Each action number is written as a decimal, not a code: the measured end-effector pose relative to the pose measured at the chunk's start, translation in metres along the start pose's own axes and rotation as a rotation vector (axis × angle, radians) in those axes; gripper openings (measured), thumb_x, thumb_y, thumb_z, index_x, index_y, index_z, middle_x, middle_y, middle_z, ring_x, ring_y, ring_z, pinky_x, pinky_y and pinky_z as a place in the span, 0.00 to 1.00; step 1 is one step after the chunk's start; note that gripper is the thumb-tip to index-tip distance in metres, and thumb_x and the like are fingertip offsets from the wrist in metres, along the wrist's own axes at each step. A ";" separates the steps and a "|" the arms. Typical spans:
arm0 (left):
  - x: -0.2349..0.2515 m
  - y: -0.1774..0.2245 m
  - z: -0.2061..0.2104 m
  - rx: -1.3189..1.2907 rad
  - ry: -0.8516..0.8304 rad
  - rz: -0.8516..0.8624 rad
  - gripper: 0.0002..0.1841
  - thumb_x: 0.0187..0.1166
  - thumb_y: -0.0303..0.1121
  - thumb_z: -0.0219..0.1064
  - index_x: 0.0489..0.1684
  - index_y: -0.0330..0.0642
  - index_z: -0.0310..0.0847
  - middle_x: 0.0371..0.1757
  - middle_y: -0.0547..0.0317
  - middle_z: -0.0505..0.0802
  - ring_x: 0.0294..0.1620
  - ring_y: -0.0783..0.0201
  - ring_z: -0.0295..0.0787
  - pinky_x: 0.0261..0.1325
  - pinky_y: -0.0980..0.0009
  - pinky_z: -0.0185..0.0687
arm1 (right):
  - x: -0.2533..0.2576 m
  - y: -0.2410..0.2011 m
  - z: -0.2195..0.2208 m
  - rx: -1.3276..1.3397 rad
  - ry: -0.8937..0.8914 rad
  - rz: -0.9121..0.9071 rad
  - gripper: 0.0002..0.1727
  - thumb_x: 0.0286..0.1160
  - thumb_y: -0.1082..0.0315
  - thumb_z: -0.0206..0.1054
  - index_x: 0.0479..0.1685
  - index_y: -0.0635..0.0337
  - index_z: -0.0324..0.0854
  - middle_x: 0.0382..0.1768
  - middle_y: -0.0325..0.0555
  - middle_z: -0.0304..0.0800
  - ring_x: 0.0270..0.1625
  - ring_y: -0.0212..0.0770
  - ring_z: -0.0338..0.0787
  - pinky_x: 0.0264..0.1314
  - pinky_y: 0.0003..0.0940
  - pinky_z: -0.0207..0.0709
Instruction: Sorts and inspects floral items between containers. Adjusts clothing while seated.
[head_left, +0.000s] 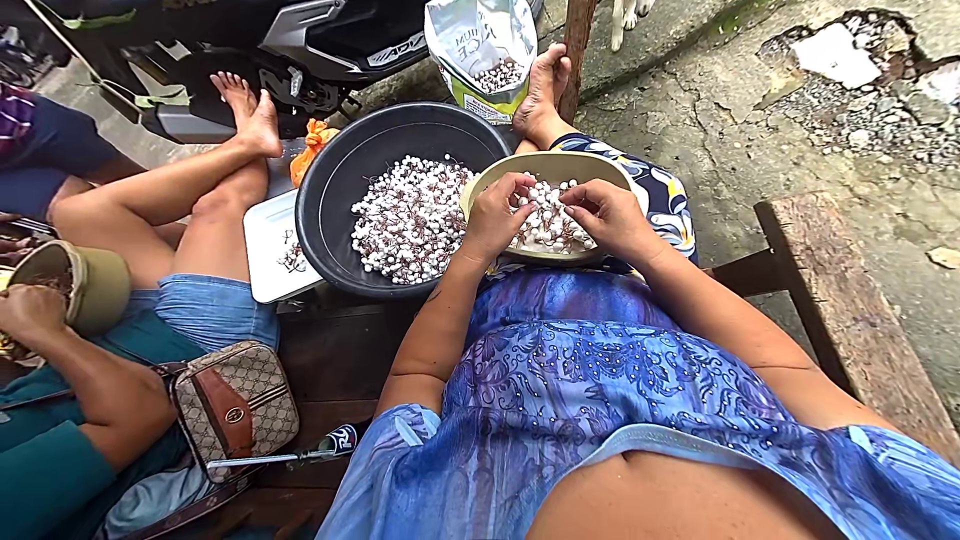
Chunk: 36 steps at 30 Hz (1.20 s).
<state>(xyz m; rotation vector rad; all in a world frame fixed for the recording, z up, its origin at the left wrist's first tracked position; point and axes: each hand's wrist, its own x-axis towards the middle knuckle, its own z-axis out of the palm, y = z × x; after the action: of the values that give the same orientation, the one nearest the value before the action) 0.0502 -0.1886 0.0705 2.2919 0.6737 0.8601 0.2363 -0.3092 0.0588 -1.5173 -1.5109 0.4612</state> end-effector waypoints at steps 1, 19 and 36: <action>0.001 0.001 0.001 -0.060 0.002 -0.035 0.18 0.68 0.23 0.78 0.56 0.31 0.85 0.45 0.49 0.93 0.39 0.64 0.89 0.46 0.69 0.84 | 0.000 0.000 0.000 -0.002 0.001 -0.002 0.10 0.80 0.72 0.67 0.52 0.65 0.89 0.48 0.53 0.92 0.49 0.41 0.92 0.59 0.37 0.86; 0.001 0.001 -0.005 -0.058 0.067 -0.177 0.22 0.66 0.29 0.82 0.57 0.32 0.84 0.39 0.52 0.87 0.31 0.68 0.80 0.38 0.74 0.78 | -0.001 0.002 0.000 0.000 -0.013 0.002 0.09 0.80 0.72 0.67 0.51 0.65 0.89 0.47 0.53 0.92 0.48 0.41 0.92 0.59 0.37 0.86; 0.015 0.006 -0.011 0.074 -0.061 -0.189 0.27 0.67 0.32 0.82 0.64 0.33 0.81 0.39 0.50 0.89 0.32 0.62 0.84 0.41 0.66 0.83 | 0.000 0.000 -0.003 0.018 -0.030 0.016 0.09 0.81 0.71 0.67 0.51 0.64 0.89 0.47 0.52 0.92 0.49 0.40 0.92 0.59 0.36 0.85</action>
<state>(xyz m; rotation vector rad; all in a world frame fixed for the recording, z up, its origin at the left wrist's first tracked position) 0.0534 -0.1795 0.0870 2.2653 0.8916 0.6843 0.2386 -0.3098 0.0600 -1.5156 -1.5153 0.5074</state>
